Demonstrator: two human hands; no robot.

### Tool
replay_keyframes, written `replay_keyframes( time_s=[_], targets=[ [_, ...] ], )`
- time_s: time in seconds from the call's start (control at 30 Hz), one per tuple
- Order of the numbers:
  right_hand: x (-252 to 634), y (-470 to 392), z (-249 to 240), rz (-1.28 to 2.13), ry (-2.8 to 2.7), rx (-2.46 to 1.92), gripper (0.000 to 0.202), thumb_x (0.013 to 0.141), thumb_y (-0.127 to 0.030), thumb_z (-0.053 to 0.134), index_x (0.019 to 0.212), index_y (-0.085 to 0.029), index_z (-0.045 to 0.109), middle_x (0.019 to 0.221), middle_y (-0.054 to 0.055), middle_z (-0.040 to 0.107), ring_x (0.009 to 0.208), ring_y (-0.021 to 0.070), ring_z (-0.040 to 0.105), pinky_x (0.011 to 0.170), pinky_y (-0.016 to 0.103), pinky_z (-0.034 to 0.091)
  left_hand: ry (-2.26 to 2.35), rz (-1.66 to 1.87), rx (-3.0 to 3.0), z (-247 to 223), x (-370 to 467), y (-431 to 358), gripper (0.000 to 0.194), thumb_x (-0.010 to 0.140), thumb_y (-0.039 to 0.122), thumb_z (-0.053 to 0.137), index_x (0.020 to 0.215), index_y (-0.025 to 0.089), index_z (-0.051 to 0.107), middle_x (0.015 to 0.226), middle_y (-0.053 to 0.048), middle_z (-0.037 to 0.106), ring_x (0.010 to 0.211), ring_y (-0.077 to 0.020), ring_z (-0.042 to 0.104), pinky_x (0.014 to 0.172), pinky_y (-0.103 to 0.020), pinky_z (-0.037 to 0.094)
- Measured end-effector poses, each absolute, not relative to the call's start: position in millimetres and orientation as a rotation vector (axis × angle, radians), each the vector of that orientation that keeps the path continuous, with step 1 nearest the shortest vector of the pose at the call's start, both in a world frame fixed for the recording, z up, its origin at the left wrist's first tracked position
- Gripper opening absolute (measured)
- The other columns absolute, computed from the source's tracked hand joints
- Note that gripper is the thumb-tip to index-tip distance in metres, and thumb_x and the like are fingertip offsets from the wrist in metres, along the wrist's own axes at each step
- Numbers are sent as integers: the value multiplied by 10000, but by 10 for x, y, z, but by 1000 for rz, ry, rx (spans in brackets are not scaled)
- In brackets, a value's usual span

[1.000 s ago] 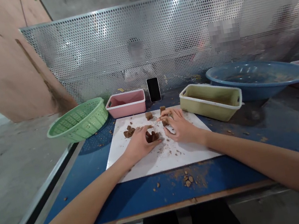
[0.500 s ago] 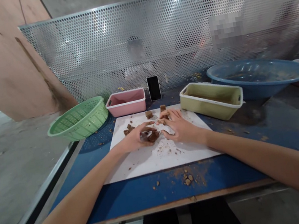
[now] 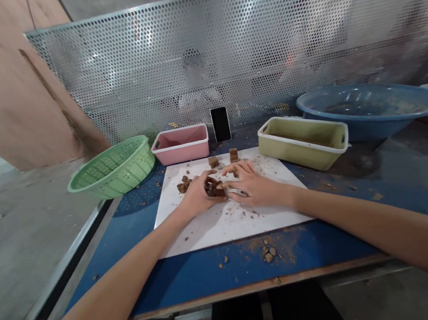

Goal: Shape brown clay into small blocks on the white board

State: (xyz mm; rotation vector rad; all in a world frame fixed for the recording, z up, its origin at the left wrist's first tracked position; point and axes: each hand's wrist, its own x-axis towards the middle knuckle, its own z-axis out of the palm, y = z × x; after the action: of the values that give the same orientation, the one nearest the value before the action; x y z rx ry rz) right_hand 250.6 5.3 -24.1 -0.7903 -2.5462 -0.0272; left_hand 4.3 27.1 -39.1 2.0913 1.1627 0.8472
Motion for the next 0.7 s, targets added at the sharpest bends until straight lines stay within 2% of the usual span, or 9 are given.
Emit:
replay_keyframes(
  time_s=[0.07, 0.17, 0.5, 0.7],
  targets=[
    [2496, 50, -242, 1, -2572, -809, 351, 1080, -390, 515, 1373, -285, 675, 1521, 127, 448, 1404, 358, 387, 1187, 637, 354, 1093, 837, 2081, -362, 24, 261, 871, 642, 375, 949, 1396, 185, 556, 1123, -114, 750, 1017, -278, 736, 937, -438, 573],
    [2494, 60, -250, 18, -2591, -819, 384, 1089, -426, 492, 1410, -296, 656, 1549, 122, 429, 1408, 361, 380, 1192, 652, 356, 1025, 837, 2002, -332, -3, 249, 833, 690, 339, 909, 1414, 181, 528, 1145, -118, 747, 990, -255, 748, 924, -426, 579],
    [2467, 41, -226, 47, -2629, -791, 360, 1095, -405, 468, 1370, -293, 672, 1564, 107, 448, 1434, 371, 359, 1191, 687, 346, 1038, 816, 2010, -320, -11, 247, 854, 704, 343, 908, 1440, 199, 500, 1164, -122, 747, 1020, -266, 751, 927, -429, 582],
    [2465, 35, -232, 99, -2643, -800, 357, 1104, -417, 447, 1336, -268, 675, 1536, 123, 451, 1436, 360, 360, 1189, 664, 360, 1065, 808, 2044, -275, -14, 225, 859, 715, 381, 908, 1449, 204, 497, 1171, -124, 750, 1035, -276, 750, 935, -431, 577]
  ],
)
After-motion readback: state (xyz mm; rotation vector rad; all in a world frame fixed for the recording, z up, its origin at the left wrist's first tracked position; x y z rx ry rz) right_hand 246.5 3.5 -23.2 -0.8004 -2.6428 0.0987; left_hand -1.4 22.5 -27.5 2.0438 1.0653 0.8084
